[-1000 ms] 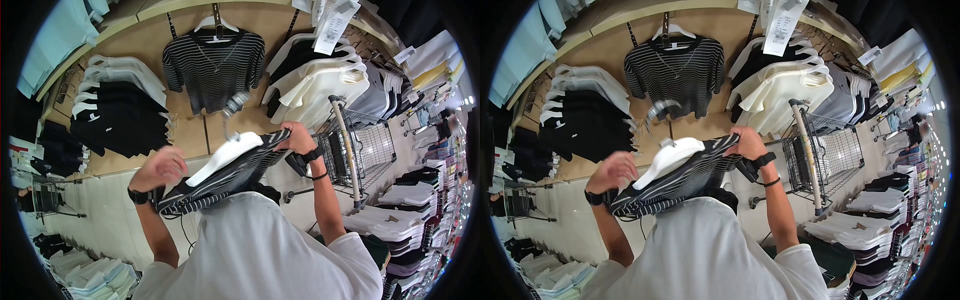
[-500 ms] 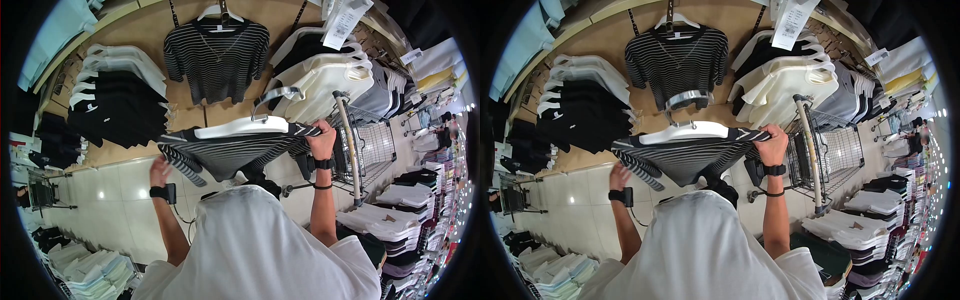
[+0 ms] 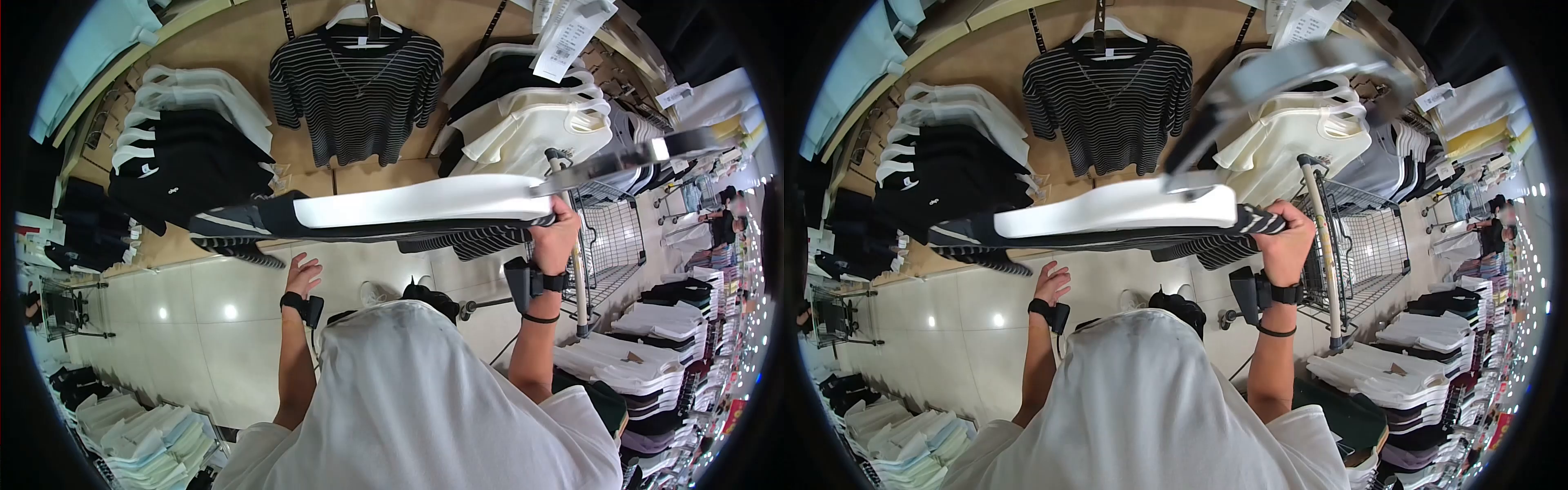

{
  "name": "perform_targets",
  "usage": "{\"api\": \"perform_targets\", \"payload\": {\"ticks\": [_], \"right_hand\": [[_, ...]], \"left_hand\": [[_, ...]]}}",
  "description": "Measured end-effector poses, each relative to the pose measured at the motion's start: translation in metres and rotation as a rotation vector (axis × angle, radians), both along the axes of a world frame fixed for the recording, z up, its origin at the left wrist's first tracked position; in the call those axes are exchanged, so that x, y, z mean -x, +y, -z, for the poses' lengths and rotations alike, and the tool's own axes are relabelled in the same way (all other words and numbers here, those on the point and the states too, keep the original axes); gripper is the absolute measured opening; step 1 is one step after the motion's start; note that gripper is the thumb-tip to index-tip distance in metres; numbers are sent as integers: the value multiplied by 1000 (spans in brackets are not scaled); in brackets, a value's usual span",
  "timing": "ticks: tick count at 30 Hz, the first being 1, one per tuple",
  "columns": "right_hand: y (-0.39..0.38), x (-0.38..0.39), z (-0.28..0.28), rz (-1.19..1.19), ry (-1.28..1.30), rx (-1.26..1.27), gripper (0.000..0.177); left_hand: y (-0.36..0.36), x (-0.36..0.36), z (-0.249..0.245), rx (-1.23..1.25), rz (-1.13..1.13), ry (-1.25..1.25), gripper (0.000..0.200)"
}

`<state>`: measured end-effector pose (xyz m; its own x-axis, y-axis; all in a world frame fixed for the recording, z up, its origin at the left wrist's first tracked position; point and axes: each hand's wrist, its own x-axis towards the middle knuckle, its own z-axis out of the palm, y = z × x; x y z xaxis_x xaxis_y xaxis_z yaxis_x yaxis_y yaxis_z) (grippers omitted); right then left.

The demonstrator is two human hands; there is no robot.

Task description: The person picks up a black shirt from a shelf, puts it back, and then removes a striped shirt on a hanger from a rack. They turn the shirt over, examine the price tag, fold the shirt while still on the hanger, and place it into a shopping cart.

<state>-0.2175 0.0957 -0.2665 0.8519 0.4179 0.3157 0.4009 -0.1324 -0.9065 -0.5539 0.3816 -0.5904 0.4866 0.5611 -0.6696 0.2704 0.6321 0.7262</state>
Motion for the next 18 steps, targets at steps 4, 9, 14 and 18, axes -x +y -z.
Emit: {"api": "perform_targets", "payload": {"ticks": [4, 9, 14, 18], "right_hand": [[-14, 2, -21, 96, -23, -82, 24], [-24, 2, -53, 63, 236, -369, 24], [-26, 0, -48, 133, 323, -425, 27], [-27, 4, -25, 230, 457, -361, 30]], "left_hand": [[3, -10, 5, 47, -63, 88, 114], [14, -15, 9, -52, -28, 201, 130], [48, -15, 118, -9, 91, -30, 69], [31, -25, 144, -78, 193, -291, 53]]}}
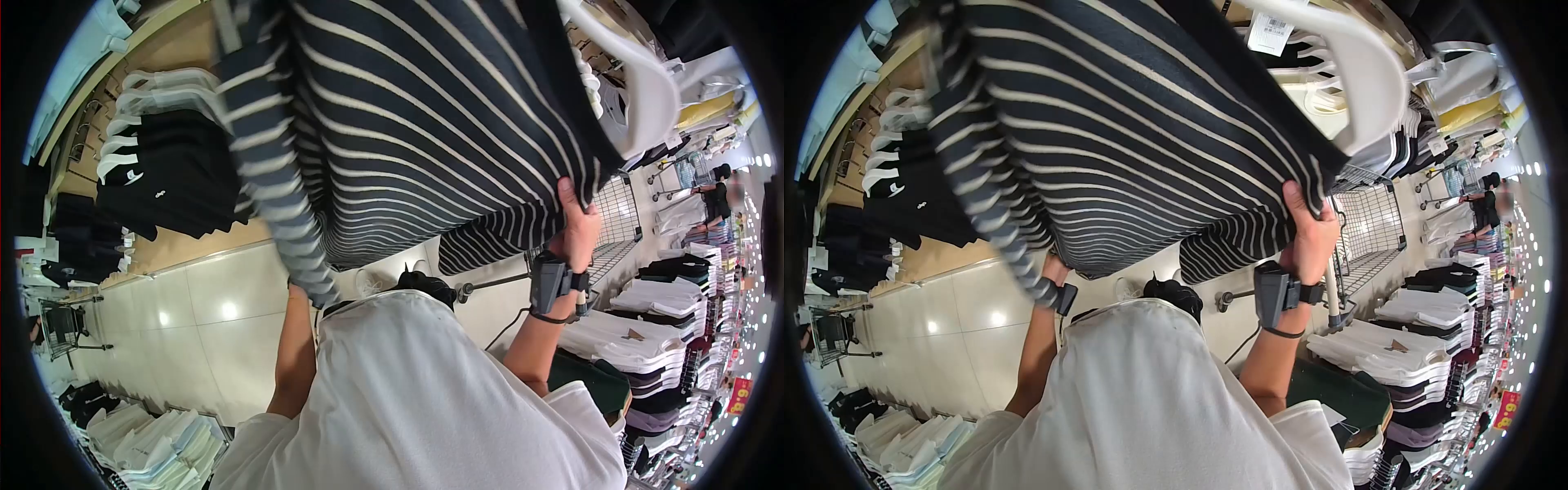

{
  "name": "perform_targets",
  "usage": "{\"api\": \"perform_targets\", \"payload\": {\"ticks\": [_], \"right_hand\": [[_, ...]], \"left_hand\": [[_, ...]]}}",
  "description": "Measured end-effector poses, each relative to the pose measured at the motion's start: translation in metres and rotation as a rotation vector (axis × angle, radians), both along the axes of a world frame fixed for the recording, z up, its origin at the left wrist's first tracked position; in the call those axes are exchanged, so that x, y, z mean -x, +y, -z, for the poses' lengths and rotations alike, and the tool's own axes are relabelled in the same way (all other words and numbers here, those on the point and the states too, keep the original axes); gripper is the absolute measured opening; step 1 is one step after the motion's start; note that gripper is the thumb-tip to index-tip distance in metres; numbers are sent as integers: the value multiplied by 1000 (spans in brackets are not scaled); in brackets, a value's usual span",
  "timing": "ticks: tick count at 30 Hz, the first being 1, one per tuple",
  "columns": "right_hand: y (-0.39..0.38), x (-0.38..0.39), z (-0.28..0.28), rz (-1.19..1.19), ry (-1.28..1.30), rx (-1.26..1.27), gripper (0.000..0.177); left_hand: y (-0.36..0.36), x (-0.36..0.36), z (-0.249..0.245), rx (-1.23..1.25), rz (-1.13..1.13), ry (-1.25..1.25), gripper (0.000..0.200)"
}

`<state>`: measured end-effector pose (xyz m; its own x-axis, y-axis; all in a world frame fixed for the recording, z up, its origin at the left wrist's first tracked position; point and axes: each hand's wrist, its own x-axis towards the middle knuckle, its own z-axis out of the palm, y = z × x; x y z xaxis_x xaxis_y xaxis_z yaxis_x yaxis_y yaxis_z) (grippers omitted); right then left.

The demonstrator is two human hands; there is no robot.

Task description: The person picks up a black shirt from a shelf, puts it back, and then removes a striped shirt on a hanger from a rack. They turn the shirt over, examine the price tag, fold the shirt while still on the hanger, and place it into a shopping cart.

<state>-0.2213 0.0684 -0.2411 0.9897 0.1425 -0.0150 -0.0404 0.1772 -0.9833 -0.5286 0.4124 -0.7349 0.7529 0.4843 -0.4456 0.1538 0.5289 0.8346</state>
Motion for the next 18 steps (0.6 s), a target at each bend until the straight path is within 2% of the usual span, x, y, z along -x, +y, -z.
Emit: {"api": "perform_targets", "payload": {"ticks": [2, 3, 5, 7, 9, 12, 13, 14, 15, 16, 18], "right_hand": [[-3, 3, 19, 29, -10, 28, 28], [-1, 8, 27, 41, -26, 1, 26], [-5, 16, 41, 73, 11, 108, 23], [-2, 24, 57, 101, 45, 104, 19], [-4, 26, 83, 109, -4, 173, 17], [-4, 29, 103, 190, -123, 396, 21], [-5, 28, 111, 210, -163, 457, 24], [-5, 30, 108, 237, -163, 546, 28], [-6, 31, 108, 251, -162, 582, 29], [-7, 31, 109, 264, -162, 619, 29], [-14, 27, 115, 289, -167, 693, 30]], "left_hand": [[-59, -46, -118, 46, -119, 5, 59], [-67, -54, -140, 81, -112, 28, 59], [-80, -64, -145, 159, -141, 44, 61], [-89, -71, -173, 190, -18, 145, 55], [-81, -69, -149, 156, 81, 155, 52], [-83, -69, -161, 178, -100, -16, 49], [-84, -69, -201, 221, -147, 23, 45], [-82, -68, -215, 219, -167, -56, 42], [-79, -66, -221, 216, -189, -136, 38], [-75, -62, -217, 143, -239, -86, 34], [-65, -52, -208, 52, -241, -55, 39]]}}
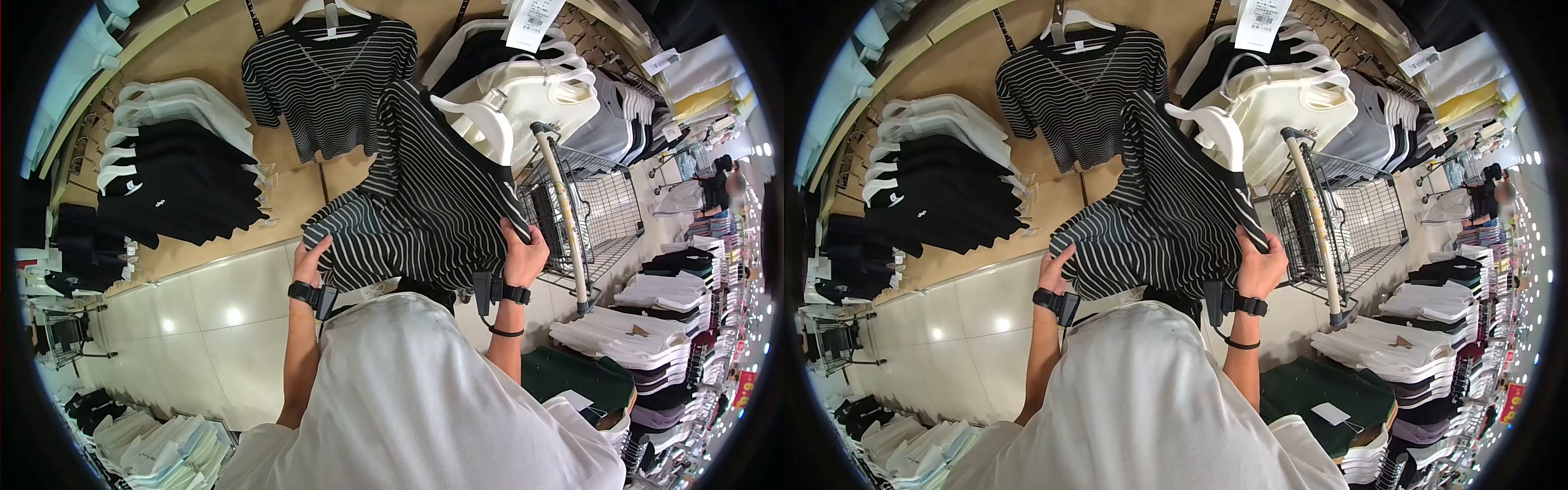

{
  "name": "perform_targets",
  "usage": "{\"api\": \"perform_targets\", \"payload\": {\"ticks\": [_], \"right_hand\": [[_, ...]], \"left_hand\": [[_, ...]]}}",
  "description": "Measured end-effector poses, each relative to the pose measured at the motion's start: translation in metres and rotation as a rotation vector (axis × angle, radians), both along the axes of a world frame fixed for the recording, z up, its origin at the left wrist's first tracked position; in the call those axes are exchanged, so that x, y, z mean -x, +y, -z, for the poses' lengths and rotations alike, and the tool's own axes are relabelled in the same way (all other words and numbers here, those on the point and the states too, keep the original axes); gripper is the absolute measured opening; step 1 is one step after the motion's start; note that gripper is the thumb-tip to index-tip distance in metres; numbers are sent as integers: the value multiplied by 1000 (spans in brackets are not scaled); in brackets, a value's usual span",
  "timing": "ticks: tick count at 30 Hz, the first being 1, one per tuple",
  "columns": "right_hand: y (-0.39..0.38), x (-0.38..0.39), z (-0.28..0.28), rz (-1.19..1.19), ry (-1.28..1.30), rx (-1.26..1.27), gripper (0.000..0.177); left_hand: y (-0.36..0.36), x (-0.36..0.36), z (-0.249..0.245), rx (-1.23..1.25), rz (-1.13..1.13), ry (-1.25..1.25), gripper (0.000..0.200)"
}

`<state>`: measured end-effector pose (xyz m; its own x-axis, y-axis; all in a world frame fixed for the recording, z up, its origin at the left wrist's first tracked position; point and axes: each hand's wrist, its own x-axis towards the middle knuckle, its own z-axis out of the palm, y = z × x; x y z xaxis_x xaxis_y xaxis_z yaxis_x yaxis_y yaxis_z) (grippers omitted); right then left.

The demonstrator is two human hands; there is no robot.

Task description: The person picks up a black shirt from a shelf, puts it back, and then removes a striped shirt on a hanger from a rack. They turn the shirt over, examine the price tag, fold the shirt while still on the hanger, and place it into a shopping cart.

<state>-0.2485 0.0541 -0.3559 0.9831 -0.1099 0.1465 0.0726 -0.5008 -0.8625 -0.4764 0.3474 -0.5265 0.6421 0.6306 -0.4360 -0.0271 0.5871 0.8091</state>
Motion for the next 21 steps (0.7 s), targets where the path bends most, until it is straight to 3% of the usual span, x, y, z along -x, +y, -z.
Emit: {"api": "perform_targets", "payload": {"ticks": [5, 9, 11, 16, 19, 21], "right_hand": [[-19, -14, 13, 20, 10, -78, 36], [-21, -17, 17, 8, 39, -73, 37], [-13, -11, 5, 11, 67, -62, 37], [-15, -14, 11, -25, 48, -24, 38], [-15, -13, 11, -22, -8, -92, 35], [-19, -15, 10, -57, -21, -128, 33]], "left_hand": [[16, 29, 5, 34, -32, 200, 41], [27, 44, 17, 152, 78, 304, 42], [21, 43, -15, 179, 145, 296, 41], [10, 46, -1, 181, 4, -51, 40], [10, 46, -1, 537, -66, -307, 41], [10, 44, -11, 495, -69, -361, 43]]}}
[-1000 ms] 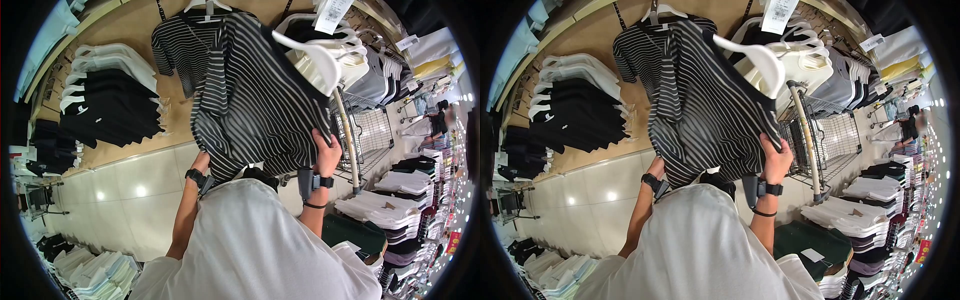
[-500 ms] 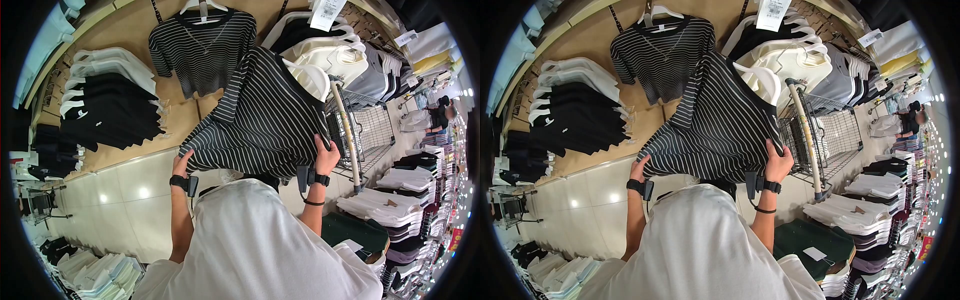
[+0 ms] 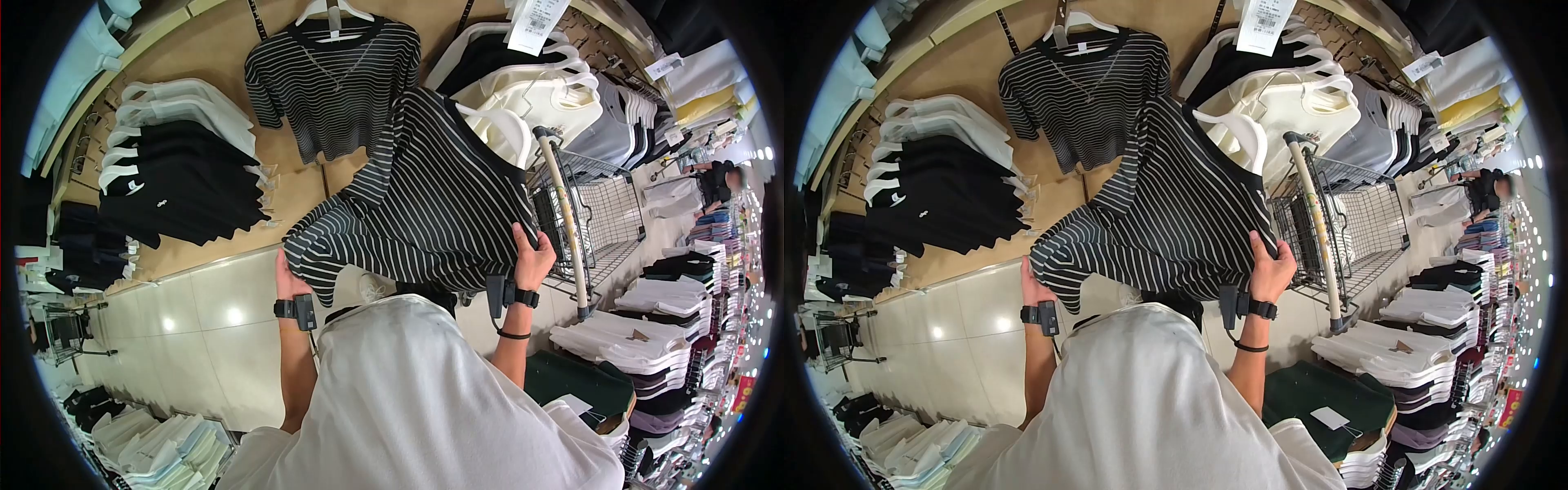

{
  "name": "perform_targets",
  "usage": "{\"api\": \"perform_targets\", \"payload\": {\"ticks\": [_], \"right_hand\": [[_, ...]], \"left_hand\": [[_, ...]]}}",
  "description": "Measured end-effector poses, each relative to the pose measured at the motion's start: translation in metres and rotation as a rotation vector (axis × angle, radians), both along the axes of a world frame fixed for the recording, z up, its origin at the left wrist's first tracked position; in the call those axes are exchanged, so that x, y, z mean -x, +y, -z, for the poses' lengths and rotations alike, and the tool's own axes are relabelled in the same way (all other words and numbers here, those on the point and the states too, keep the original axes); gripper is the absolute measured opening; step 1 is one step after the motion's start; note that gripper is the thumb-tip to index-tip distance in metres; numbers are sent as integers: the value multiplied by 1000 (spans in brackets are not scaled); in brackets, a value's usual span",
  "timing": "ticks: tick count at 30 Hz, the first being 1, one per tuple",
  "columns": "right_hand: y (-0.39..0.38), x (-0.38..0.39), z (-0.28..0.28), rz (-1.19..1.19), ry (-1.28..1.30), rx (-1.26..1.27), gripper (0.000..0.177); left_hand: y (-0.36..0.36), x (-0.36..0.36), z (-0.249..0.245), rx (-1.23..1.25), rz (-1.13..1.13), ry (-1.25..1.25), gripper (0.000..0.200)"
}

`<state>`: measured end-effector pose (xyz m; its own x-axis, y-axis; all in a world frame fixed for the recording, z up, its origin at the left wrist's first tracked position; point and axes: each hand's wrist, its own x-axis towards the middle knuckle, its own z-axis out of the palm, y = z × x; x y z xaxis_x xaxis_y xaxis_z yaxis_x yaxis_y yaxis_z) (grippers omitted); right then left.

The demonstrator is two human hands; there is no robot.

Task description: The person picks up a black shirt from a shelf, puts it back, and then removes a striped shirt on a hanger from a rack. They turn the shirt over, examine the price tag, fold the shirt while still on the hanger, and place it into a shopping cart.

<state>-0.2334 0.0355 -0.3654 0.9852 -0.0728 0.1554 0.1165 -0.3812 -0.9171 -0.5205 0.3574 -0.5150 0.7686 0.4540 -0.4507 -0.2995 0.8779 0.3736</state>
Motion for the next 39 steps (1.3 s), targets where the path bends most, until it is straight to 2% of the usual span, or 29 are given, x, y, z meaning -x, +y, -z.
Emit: {"api": "perform_targets", "payload": {"ticks": [2, 3, 6, 7, 10, 13, 16, 17, 20, 21, 27, 30, 33, 36, 39], "right_hand": [[-3, -4, -8, -36, 13, -38, 31], [-5, -6, -15, -54, 33, -56, 30], [-17, -17, -33, -156, 22, -101, 25], [-26, -23, -38, -211, 14, -85, 24], [-34, -26, -59, -359, -22, -167, 22], [-35, -25, -65, -364, -50, -236, 20], [-34, -25, -66, -326, -76, -248, 19], [-29, -21, -67, -293, -85, -232, 19], [-13, -11, -74, -245, -89, -192, 20], [-9, -9, -74, -244, -82, -161, 21], [21, 10, -68, -266, -13, -59, 26], [30, 16, -56, -214, -34, 169, 36], [35, 20, -48, -208, -70, 267, 43], [33, 20, -45, -206, -74, 278, 45], [26, 20, -47, -198, -39, 259, 43]], "left_hand": [[1, 0, -2, -2, -10, 64, 41], [4, 0, -1, 7, 53, 226, 40], [10, 2, 23, -495, 234, 570, 50], [4, -3, 23, -696, 192, 807, 45], [10, 5, 53, -777, 405, 931, 44], [6, 10, 85, -994, 461, 1153, 58], [-4, 18, 118, -1154, 611, 1212, 53], [4, 17, 121, -1068, 916, 1192, 55], [1, 14, 111, -830, 802, 789, 43], [-5, 12, 101, -685, 648, 717, 39], [-17, -19, 12, -397, 413, 412, 38], [-21, -33, -26, -279, 302, 235, 39], [-25, -44, -59, -278, 217, 174, 41], [-22, -52, -65, -459, 295, 169, 45], [-21, -61, -82, -772, 412, 257, 50]]}}
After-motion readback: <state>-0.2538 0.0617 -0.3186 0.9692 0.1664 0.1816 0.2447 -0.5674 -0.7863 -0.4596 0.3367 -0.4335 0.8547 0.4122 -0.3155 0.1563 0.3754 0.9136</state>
